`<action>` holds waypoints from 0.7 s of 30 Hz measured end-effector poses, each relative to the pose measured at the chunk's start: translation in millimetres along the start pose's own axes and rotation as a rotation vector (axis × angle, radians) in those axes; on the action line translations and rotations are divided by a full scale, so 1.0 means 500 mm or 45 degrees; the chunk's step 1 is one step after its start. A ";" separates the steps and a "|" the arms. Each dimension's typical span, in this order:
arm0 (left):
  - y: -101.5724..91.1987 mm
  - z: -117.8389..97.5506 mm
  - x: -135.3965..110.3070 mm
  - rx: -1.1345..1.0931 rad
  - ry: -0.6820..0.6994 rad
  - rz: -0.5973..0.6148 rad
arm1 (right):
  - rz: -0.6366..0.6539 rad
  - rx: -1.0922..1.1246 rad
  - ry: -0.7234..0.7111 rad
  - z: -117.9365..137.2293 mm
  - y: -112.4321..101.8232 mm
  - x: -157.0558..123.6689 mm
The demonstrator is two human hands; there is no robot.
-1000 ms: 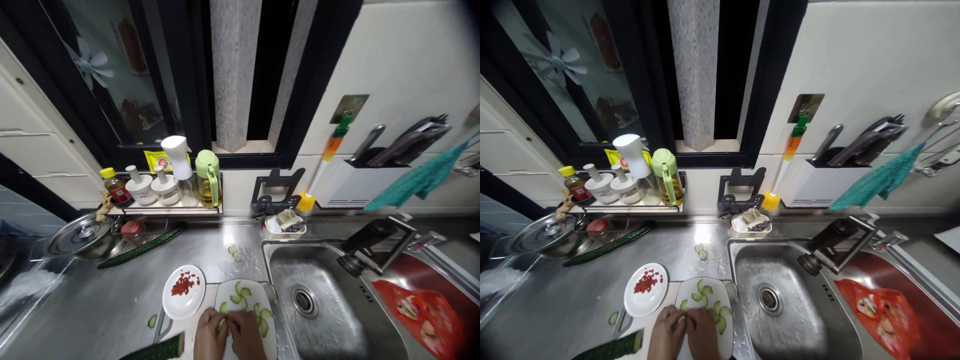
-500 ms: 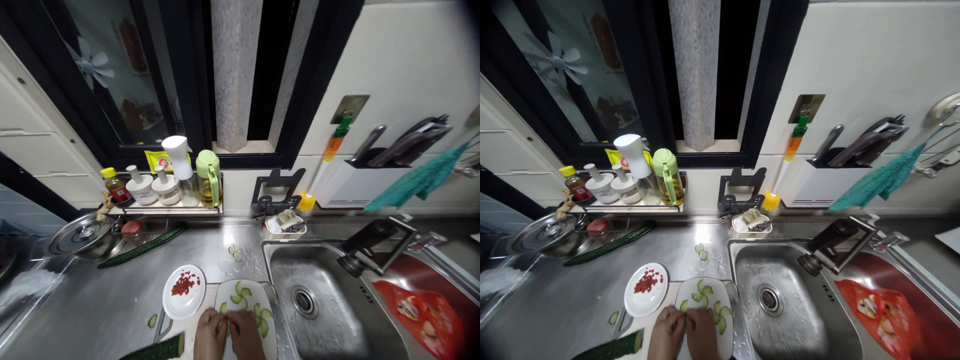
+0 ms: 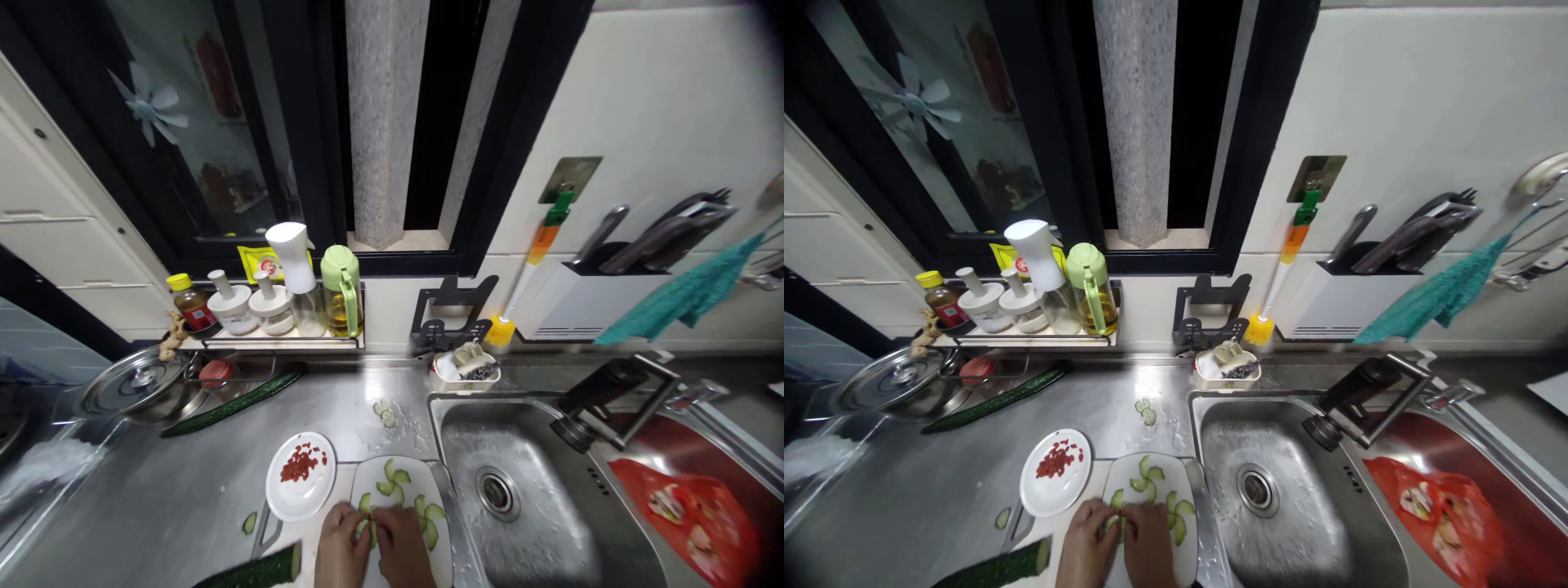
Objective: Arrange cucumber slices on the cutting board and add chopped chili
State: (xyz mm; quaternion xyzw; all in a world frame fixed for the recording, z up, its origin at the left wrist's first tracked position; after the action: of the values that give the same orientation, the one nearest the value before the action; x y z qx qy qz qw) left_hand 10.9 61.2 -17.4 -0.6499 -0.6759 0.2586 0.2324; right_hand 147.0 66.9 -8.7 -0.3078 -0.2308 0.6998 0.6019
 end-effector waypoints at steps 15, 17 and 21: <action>-0.179 0.087 0.092 0.303 -0.283 -0.248 | -0.140 -0.163 -0.173 -0.061 -0.004 -0.045; -0.179 0.101 0.110 0.346 -0.313 -0.209 | -0.121 -0.182 -0.173 -0.066 -0.002 -0.047; -0.164 0.113 0.130 0.400 -0.372 -0.144 | -0.021 -0.245 -0.136 -0.069 -0.002 -0.044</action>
State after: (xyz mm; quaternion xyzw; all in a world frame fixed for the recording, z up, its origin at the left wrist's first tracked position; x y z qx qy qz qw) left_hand -91.2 121.7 -8.2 -0.5225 -0.6891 0.4386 0.2445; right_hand 174.0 43.8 -28.7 -0.3245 -0.3313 0.6847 0.5622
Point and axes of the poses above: each hand's wrist, its own x-axis towards the middle knuckle, its own y-axis out of the palm, z = x × y, the point moved 4 cm from there along x, towards the middle knuckle, and after that the axes turned 2 degrees about -x, right-handed, at the moved point
